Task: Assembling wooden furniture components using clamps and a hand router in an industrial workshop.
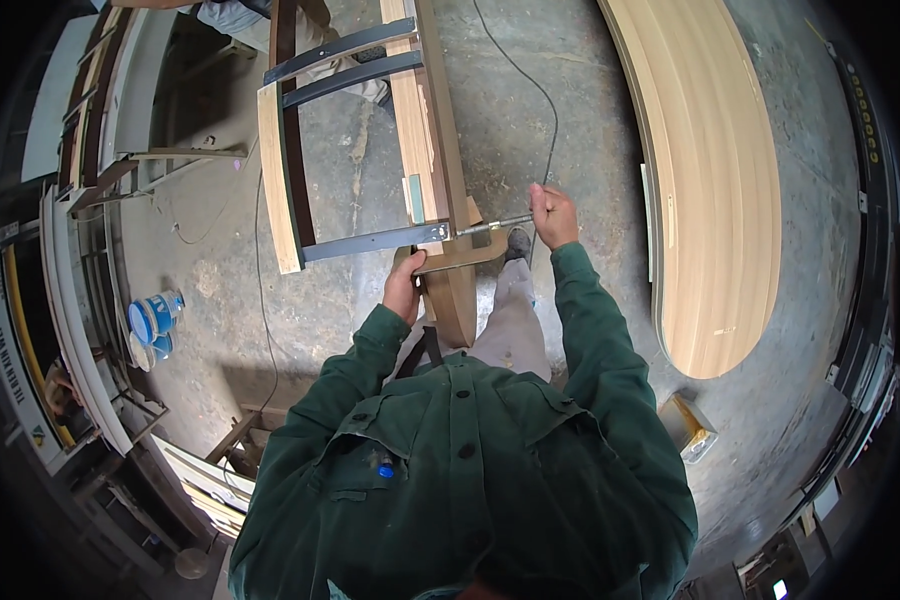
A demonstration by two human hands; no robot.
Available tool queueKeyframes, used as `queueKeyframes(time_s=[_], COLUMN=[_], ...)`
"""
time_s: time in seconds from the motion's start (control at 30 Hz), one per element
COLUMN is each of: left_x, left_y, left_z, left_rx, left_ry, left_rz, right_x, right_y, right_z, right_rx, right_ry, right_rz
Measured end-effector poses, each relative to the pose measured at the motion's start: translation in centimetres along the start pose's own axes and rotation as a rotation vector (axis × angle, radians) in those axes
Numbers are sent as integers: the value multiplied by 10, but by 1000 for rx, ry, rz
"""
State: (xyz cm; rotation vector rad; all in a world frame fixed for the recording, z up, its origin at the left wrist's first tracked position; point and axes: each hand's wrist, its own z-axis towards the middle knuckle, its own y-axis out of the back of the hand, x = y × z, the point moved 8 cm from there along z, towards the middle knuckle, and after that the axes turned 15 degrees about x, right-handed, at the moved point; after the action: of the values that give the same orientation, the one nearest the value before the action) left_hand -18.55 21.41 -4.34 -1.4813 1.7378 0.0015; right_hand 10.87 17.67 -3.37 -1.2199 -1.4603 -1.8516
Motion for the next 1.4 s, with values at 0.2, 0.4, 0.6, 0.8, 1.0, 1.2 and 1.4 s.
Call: queueKeyframes(time_s=[0.2,0.4,0.6,0.8,1.0,1.2,1.4], left_x=[3,-5,-4,-6,-57,-164,-145], left_y=[5,-9,-8,-11,3,-76,-60], left_z=[0,-4,-6,-14,-66,-32,14], left_rx=[-4,-25,15,-19,-291,-391,-394], left_ry=[-6,20,18,6,-74,-495,-341], left_rz=[33,80,106,118,983,1565,1536], right_x=[-14,-16,-25,-28,-24,-15,-11], right_y=[-5,-9,-22,-27,-22,-24,-23], right_z=[1,-21,-19,-22,-20,-16,-13], right_rx=[84,-52,-235,-248,-177,-115,-70], right_ry=[-257,-15,-187,-218,-219,-249,-278], right_rz=[-195,204,485,559,514,467,453])
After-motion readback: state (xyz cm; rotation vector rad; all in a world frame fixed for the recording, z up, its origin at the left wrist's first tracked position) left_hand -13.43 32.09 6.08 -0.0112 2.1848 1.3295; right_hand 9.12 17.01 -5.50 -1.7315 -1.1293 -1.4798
